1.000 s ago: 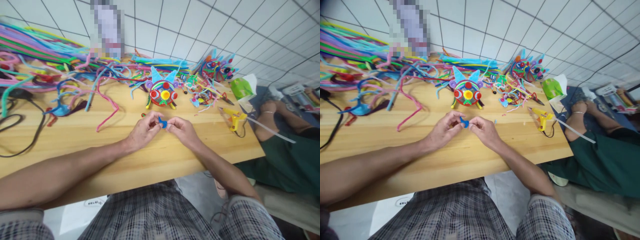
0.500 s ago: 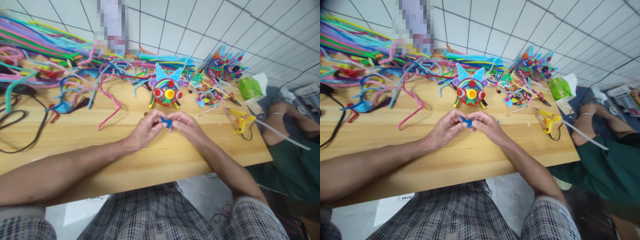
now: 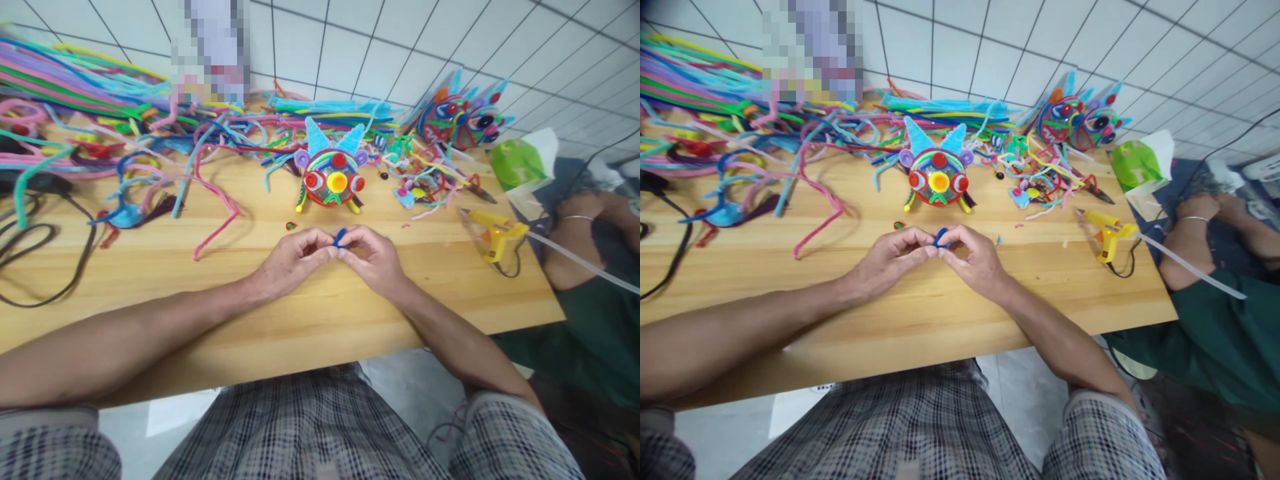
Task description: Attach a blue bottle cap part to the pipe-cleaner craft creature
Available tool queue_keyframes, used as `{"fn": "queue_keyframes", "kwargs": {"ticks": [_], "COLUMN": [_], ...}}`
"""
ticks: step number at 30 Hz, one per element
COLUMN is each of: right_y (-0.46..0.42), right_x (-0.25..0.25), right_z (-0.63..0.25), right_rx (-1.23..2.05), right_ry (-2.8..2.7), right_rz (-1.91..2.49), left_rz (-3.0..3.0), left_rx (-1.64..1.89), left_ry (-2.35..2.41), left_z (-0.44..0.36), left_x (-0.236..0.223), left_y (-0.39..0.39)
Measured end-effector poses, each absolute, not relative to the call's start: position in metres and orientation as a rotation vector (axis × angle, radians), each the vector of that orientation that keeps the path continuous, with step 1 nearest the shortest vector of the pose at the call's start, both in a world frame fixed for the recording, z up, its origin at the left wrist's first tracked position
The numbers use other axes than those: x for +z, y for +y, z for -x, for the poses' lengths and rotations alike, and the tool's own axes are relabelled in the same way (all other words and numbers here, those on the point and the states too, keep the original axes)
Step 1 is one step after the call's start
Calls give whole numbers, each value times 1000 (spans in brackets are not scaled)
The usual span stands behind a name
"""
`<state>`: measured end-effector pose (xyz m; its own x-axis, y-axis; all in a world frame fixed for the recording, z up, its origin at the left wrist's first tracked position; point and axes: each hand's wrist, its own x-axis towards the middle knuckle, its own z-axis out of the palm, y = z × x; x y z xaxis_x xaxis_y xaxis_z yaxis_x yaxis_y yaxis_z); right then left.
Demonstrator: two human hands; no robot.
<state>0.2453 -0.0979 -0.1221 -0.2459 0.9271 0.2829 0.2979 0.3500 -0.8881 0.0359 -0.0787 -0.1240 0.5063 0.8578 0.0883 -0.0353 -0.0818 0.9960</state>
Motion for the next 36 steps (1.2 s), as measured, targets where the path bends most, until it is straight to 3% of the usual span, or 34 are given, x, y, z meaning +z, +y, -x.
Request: {"fn": "queue_keyframes", "kwargs": {"ticks": [12,24,31,36], "right_y": [-97,-93,-96,-100], "right_x": [-121,-113,-110,-109], "right_z": [-238,-243,-239,-237], "right_rx": [1168,1403,1443,1580], "right_ry": [-1307,-1499,-987,-992], "right_rz": [1118,1270,1171,1111], "left_rz": [-1162,-1025,-1039,-1041], "left_rx": [988,953,1053,1131], "left_ry": [795,746,717,758], "left_z": [-39,-40,-39,-38], "left_x": [-121,-118,-116,-113], "left_y": [-78,-76,-77,-77]}}
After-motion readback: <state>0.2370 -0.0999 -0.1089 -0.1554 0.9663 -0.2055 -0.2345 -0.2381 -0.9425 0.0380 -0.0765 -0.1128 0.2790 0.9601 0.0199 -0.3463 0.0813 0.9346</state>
